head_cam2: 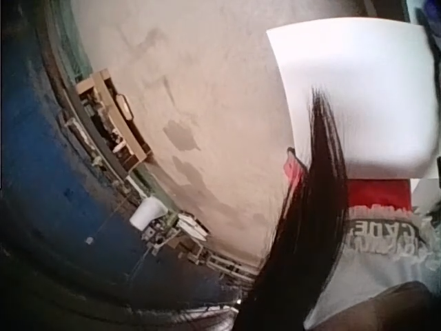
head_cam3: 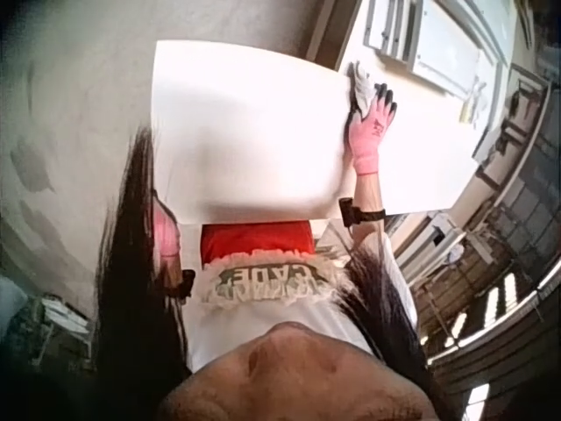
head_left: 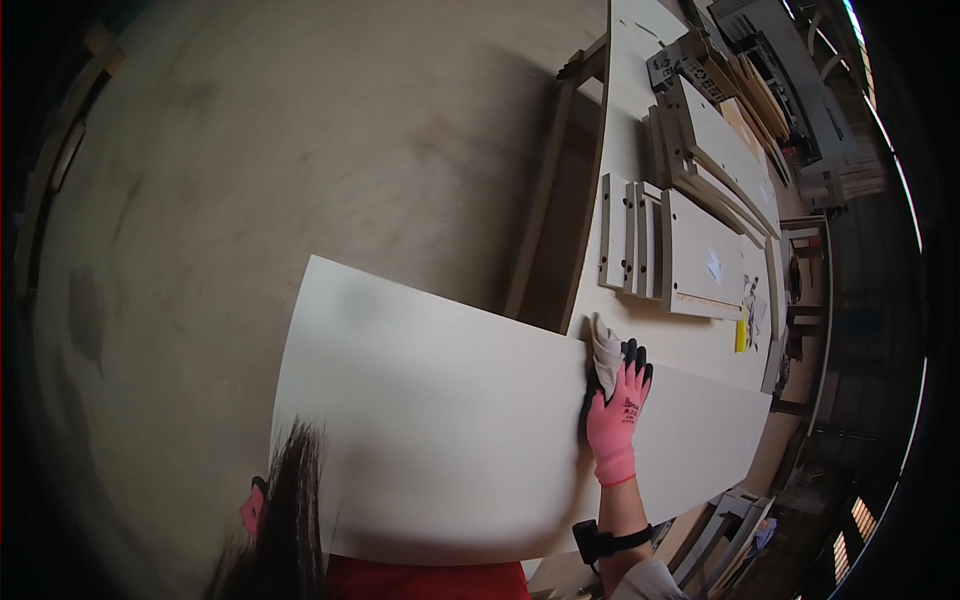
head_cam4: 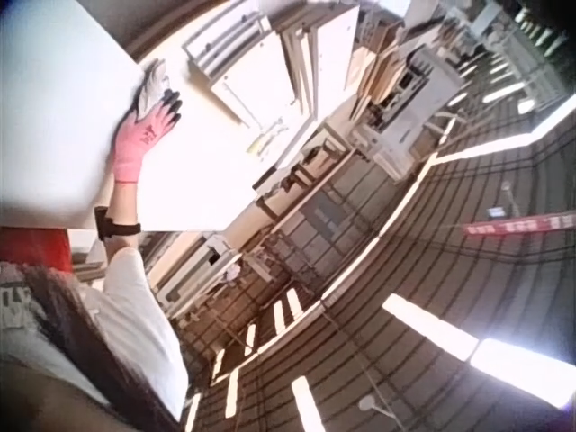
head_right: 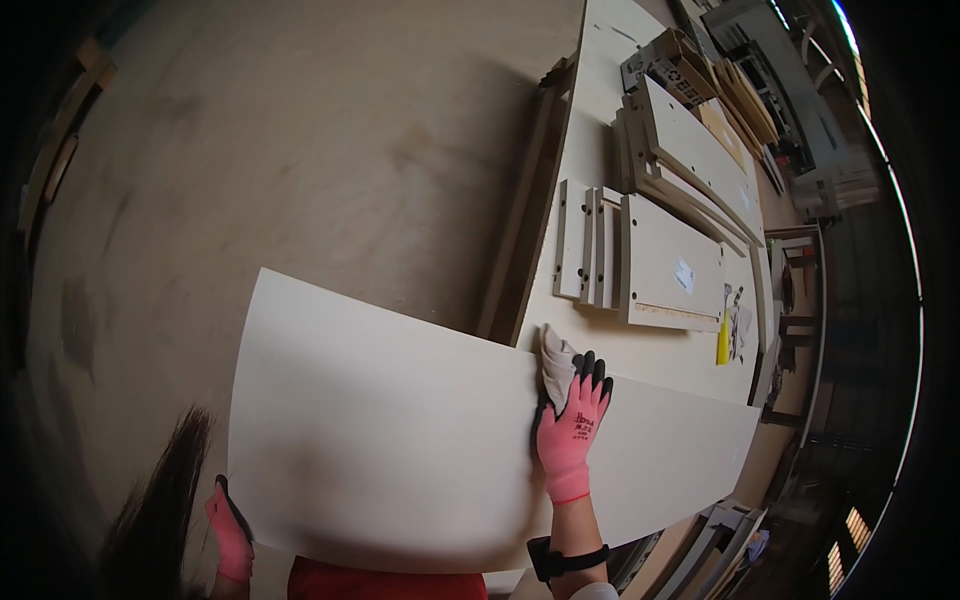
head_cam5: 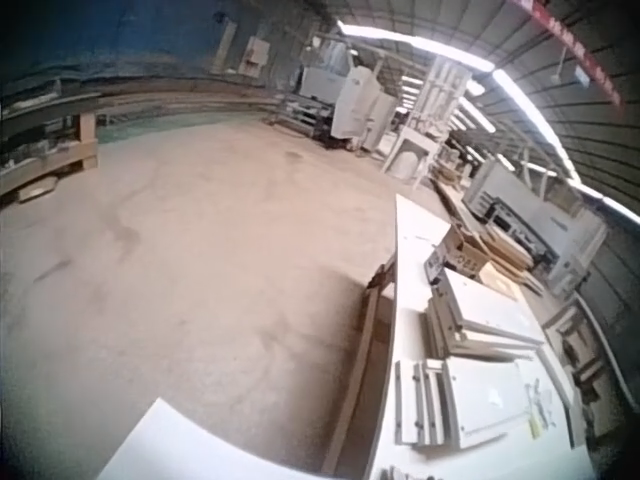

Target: Cleaning and inspecting wood/laminate furniture panels using a scraper and a cloth.

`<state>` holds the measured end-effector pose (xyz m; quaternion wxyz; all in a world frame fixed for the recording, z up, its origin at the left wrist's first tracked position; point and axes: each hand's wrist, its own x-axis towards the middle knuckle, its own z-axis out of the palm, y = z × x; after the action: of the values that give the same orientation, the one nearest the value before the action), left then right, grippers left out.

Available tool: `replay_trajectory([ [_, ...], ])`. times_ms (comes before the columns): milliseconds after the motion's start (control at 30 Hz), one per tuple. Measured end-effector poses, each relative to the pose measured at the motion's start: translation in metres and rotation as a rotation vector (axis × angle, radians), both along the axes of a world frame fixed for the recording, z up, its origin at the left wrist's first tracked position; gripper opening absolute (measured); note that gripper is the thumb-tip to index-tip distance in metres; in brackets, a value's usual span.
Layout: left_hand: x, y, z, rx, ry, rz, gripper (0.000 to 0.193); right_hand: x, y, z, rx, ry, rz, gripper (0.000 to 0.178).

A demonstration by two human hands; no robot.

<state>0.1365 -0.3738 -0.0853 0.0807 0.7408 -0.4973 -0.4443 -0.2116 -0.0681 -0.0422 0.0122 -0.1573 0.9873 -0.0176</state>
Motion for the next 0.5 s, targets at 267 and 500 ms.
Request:
replay_trajectory([
  [267, 0.061, 0.005, -0.038, 0.060, -0.002, -0.398, 0.046, 0.014, -0.215, 0.002, -0.099, -0.229, 0.478, 0.065],
  [500, 0.013, -0.013, 0.010, 0.265, 0.480, -0.079, 0.050, 0.068, -0.325, 0.002, -0.243, -0.272, 0.938, 0.064],
])
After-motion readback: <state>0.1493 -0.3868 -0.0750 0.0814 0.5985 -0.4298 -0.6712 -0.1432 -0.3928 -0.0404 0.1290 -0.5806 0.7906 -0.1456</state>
